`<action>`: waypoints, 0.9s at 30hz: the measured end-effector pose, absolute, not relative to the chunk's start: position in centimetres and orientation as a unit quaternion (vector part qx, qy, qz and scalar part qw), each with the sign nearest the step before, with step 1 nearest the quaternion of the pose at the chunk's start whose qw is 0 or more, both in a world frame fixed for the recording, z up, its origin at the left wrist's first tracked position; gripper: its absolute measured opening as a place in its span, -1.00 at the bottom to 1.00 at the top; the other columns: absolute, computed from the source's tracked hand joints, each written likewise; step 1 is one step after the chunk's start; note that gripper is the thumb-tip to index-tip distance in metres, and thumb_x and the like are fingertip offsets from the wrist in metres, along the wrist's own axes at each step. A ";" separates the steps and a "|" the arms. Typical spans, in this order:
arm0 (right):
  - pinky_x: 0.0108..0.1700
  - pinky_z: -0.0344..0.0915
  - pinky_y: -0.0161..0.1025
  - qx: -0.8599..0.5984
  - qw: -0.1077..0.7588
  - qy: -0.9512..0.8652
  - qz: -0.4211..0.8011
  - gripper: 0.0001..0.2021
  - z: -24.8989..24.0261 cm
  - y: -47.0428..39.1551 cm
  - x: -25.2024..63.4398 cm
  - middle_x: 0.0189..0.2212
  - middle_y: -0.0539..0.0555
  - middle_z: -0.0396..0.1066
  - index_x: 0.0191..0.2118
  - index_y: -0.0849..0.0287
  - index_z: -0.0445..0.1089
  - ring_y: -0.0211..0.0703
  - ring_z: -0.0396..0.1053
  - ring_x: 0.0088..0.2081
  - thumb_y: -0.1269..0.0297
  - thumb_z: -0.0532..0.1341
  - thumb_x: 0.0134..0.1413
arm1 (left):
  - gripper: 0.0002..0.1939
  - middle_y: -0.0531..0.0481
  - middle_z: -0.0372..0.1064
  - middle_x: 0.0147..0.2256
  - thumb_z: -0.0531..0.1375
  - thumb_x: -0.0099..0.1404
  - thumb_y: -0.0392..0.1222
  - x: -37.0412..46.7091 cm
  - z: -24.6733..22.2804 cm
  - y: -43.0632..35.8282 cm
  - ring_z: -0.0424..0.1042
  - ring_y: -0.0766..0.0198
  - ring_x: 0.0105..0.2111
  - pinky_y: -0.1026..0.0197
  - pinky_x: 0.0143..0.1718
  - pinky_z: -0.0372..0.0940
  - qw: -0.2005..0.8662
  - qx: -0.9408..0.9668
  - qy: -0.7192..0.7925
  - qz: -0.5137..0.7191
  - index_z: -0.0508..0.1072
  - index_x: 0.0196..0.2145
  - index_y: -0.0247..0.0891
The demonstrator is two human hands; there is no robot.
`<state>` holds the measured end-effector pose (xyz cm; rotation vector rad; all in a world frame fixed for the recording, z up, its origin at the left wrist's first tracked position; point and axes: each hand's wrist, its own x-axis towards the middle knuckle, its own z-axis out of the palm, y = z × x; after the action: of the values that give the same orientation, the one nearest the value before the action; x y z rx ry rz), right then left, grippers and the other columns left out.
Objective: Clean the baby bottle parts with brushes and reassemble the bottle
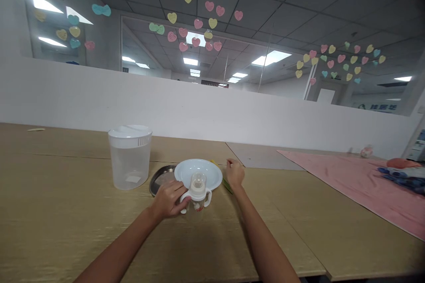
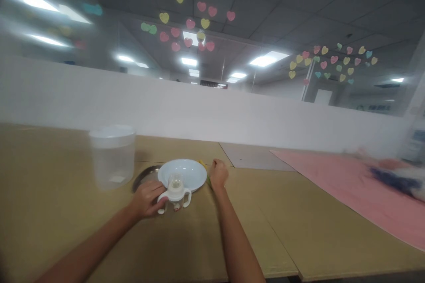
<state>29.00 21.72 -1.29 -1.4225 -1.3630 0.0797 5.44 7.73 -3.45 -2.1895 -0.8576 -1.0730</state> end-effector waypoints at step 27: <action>-0.37 0.19 -0.26 -0.688 0.397 -0.607 0.020 -0.70 -1.6 21.4 29.2 -0.32 0.16 0.43 -0.25 0.24 0.37 -0.08 0.39 -0.31 0.49 -0.02 -0.10 | -0.69 -0.02 0.26 -0.55 -0.06 0.32 -0.14 5.5 -3.3 7.7 0.20 0.27 -0.53 0.22 -0.47 0.06 0.272 -0.815 -0.320 -0.399 0.30 -0.51 -0.27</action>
<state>29.17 21.39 -1.65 -1.7421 -1.5382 0.0506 5.50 7.70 -3.28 -2.1958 -0.8610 -1.0742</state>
